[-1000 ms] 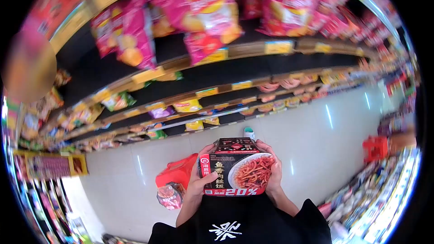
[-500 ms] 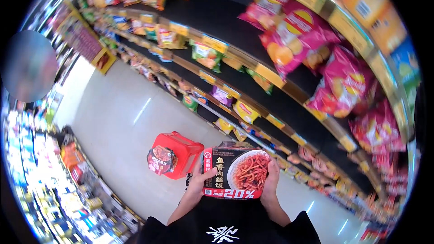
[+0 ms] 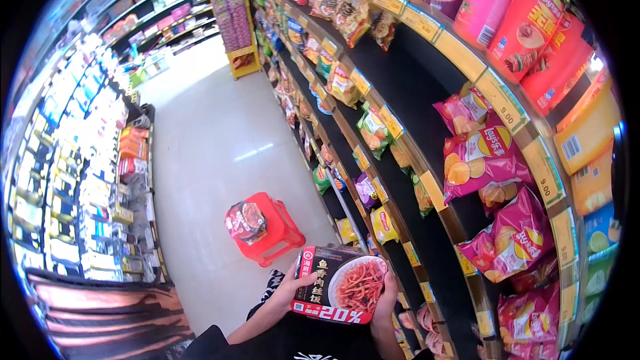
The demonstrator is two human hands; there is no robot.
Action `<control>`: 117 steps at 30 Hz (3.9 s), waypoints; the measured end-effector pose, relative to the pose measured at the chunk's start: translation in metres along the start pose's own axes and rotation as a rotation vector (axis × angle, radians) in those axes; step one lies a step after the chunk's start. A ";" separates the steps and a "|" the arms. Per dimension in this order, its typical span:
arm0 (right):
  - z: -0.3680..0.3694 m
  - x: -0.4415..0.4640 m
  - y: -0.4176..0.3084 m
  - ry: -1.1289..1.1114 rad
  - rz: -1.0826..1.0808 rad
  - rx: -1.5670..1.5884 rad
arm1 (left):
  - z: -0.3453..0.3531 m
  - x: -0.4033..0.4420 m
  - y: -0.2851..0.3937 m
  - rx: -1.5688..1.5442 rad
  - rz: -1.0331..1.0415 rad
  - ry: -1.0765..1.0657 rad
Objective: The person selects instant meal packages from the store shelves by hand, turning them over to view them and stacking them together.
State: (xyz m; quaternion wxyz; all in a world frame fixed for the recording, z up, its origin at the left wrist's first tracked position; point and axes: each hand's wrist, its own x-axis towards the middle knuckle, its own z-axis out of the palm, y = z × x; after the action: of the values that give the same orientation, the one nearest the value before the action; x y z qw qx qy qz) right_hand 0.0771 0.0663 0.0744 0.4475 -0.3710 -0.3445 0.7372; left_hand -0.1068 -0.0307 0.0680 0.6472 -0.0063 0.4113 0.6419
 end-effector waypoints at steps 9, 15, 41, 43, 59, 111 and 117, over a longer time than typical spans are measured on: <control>-0.045 0.008 0.005 0.103 0.253 0.044 | 0.000 0.010 -0.059 -0.136 -0.007 0.074; -0.064 0.006 0.027 -0.183 0.356 0.073 | -0.028 0.008 -0.069 -0.071 0.050 0.145; 0.170 0.177 0.372 -0.615 0.416 -0.653 | -0.416 0.177 0.082 -0.204 0.286 0.376; 0.167 0.179 0.388 -0.654 0.377 -0.700 | -0.417 0.174 0.078 -0.215 0.325 0.440; 0.157 0.190 0.394 -0.838 0.157 -1.098 | -0.422 0.183 0.093 0.219 0.354 0.613; 0.118 0.186 0.375 -0.711 0.225 -0.913 | -0.422 0.182 0.113 0.054 0.185 0.566; 0.046 0.168 0.334 -0.393 0.255 -0.890 | -0.404 0.177 0.134 0.398 0.225 0.701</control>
State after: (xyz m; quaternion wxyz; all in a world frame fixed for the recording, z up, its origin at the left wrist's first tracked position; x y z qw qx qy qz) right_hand -0.1514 0.0915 -0.2240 0.0789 -0.4191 -0.6554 0.6234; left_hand -0.4590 -0.0777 -0.2251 0.3823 -0.0542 0.7209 0.5756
